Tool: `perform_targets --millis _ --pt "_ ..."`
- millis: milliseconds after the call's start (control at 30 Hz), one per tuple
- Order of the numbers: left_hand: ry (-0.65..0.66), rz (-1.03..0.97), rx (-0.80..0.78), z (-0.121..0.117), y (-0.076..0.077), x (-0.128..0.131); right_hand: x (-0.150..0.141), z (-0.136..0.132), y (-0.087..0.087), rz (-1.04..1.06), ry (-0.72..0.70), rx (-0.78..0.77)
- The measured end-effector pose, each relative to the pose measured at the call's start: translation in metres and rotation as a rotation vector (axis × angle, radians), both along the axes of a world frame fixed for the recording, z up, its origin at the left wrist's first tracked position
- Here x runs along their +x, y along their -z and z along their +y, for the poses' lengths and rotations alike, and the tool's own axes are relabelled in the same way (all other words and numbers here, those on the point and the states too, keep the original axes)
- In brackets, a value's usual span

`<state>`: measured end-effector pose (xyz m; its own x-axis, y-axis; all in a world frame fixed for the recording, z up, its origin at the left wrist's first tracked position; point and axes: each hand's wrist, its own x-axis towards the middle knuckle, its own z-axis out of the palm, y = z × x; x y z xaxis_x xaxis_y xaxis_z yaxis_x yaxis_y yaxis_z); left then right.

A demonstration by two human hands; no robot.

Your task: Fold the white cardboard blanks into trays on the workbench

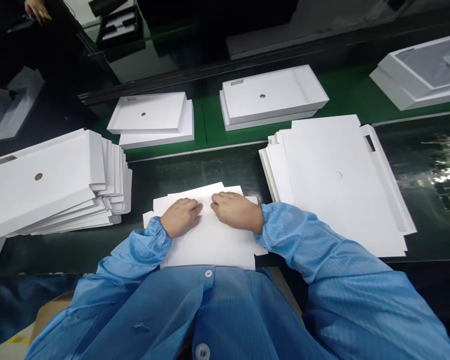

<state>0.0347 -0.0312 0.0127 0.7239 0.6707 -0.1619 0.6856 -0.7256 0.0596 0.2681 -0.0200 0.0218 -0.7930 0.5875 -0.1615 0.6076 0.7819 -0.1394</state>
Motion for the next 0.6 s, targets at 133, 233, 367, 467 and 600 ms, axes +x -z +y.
perform_targets --millis 133,233,367,467,600 --pt "-0.024 -0.033 0.077 -0.003 0.007 0.002 -0.004 -0.001 0.0 -0.036 -0.001 0.019" --pt "-0.023 -0.046 0.074 -0.002 0.007 0.001 -0.005 0.002 0.001 -0.042 -0.009 0.004" --pt "-0.04 -0.033 -0.044 0.007 0.0 0.002 -0.006 0.01 0.001 -0.034 0.025 -0.047" --pt "-0.08 -0.045 -0.16 0.017 -0.009 0.003 -0.005 0.02 -0.003 -0.018 0.079 -0.158" --pt "-0.209 -0.035 -0.264 0.033 -0.018 0.005 -0.004 0.035 -0.007 0.018 0.159 -0.269"
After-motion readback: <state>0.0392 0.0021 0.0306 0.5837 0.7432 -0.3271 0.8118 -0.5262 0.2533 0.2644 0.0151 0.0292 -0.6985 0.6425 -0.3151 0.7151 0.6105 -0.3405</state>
